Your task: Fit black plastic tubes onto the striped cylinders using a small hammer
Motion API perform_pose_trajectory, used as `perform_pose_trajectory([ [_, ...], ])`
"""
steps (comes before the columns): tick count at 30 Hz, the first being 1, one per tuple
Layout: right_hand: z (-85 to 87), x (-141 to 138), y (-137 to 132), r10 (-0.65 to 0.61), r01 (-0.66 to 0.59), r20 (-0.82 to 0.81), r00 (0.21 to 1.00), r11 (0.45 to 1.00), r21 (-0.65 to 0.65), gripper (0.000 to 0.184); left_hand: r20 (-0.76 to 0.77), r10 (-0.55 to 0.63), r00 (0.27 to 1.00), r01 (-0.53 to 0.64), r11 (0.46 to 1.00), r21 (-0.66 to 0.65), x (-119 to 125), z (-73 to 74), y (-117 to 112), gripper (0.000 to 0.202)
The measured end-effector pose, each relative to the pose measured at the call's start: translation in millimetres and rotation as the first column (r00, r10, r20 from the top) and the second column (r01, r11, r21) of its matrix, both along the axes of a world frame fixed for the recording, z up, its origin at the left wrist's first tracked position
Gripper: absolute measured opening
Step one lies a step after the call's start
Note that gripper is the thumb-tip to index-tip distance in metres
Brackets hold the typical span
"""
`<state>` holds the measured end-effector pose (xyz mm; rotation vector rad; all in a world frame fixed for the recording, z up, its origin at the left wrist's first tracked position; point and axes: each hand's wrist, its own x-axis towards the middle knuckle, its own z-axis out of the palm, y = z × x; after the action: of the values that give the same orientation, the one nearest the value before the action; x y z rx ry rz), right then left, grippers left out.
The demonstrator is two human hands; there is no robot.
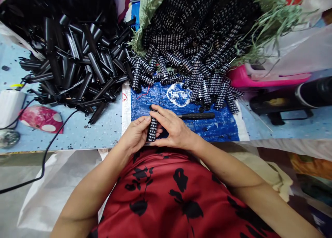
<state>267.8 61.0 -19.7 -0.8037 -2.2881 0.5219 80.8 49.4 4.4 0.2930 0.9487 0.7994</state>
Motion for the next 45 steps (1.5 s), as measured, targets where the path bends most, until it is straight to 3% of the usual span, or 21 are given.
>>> perform_pose_trajectory([
  [2, 0.2, 3, 0, -0.001, 0.001, -0.016, 1.000, 1.000, 0.009, 0.108, -0.035, -0.021, 0.999, 0.022, 1.000, 0.016, -1, -1.5, -2, 0.055],
  [4, -0.3, 15, -1, -0.023, 0.023, -0.006, 1.000, 0.999, 0.024, 0.114, -0.166, 0.008, 0.986, 0.012, 0.993, 0.119, -6, -5.2, -4, 0.055],
  [6, -2.6, 32, -2, -0.129, 0.123, 0.095, 0.987, 0.990, 0.067, 0.096, -0.410, 0.142, 0.901, 0.011, 0.937, 0.348, -19, -10.7, -5, 0.048],
  [8, -6.0, 51, -3, -0.280, 0.250, 0.248, 0.927, 0.957, 0.144, 0.051, -0.661, 0.323, 0.677, 0.173, 0.804, 0.569, -36, -15.8, -3, 0.037],
  [9, -7.1, 58, -3, -0.340, 0.294, 0.311, 0.887, 0.937, 0.188, 0.032, -0.749, 0.391, 0.535, 0.311, 0.733, 0.605, -45, -17.7, 0, 0.032],
  [11, -6.1, 65, -4, -0.402, 0.328, 0.356, 0.844, 0.910, 0.252, 0.016, -0.850, 0.445, 0.282, 0.560, 0.643, 0.522, -60, -19.3, 6, 0.027],
  [13, 0.1, 60, -5, -0.398, 0.323, 0.280, 0.873, 0.904, 0.280, 0.015, -0.905, 0.398, 0.149, 0.671, 0.632, 0.388, -69, -19.0, 12, 0.028],
  [15, 8.9, 47, -5, -0.367, 0.321, 0.139, 0.920, 0.907, 0.273, 0.016, -0.949, 0.283, 0.141, 0.674, 0.675, 0.301, -72, -17.9, 18, 0.032],
  [17, 15.7, 33, -3, -0.330, 0.310, 0.037, 0.943, 0.915, 0.259, 0.018, -0.964, 0.155, 0.218, 0.631, 0.731, 0.261, -72, -17.2, 22, 0.036],
  [20, 19.8, 17, 3, -0.318, 0.272, 0.150, 0.936, 0.925, 0.264, 0.019, -0.943, 0.050, 0.328, 0.574, 0.782, 0.241, -71, -17.0, 26, 0.039],
  [23, 24.3, 9, 6, -0.305, 0.231, 0.288, 0.908, 0.936, 0.264, 0.026, -0.936, 0.009, 0.351, 0.576, 0.786, 0.224, -73, -16.1, 32, 0.040],
  [27, 31.2, 2, -2, -0.100, 0.093, 0.014, 0.995, 0.956, 0.277, 0.024, -0.932, -0.075, 0.356, 0.620, 0.765, 0.175, -78, -11.9, 45, 0.047],
  [30, 26.0, -3, -11, -0.007, -0.024, 0.111, 0.994, 0.962, 0.271, 0.024, -0.946, -0.117, 0.301, 0.651, 0.750, 0.114, -73, -9.2, 52, 0.045],
  [33, 15.6, 0, -14, -0.023, -0.051, 0.296, 0.955, 0.969, 0.241, 0.023, -0.982, -0.085, 0.170, 0.699, 0.713, 0.059, -62, -5.3, 55, 0.039],
  [35, 9.3, 11, -13, -0.017, -0.046, 0.243, 0.970, 0.966, 0.254, 0.021, -0.996, -0.031, 0.079, 0.726, 0.687, 0.036, -63, 2.5, 49, 0.034],
  [37, 3.7, 31, -10, -0.064, 0.015, 0.158, 0.985, 0.957, 0.289, 0.020, -1.000, 0.005, 0.027, 0.753, 0.657, 0.023, -83, 16.3, 36, 0.031],
  [39, -0.8, 52, -5, -0.167, 0.107, 0.170, 0.971, 0.943, 0.316, 0.019, -0.999, -0.042, 0.015, 0.810, 0.587, -0.012, -121, 33.2, 16, 0.035],
  [41, -2.1, 66, 2, -0.246, 0.157, 0.250, 0.937, 0.932, 0.327, 0.017, -0.954, -0.300, 0.004, 0.883, 0.449, -0.138, -165, 48.2, -3, 0.039],
  [42, -0.9, 67, 8, -0.257, 0.156, 0.288, 0.923, 0.931, 0.329, 0.019, -0.913, -0.407, -0.019, 0.890, 0.408, -0.201, -184, 54.1, -10, 0.040],
  [43, 1.5, 64, 15, -0.252, 0.142, 0.316, 0.915, 0.932, 0.333, 0.023, -0.894, -0.446, -0.033, 0.880, 0.412, -0.238, -196, 58.7, -15, 0.045],
  [45, 9.4, 45, 37, -0.225, 0.089, 0.352, 0.909, 0.928, 0.363, 0.029, -0.893, -0.449, 0.040, 0.866, 0.461, -0.193, -199, 64.0, -19, 0.055],
])
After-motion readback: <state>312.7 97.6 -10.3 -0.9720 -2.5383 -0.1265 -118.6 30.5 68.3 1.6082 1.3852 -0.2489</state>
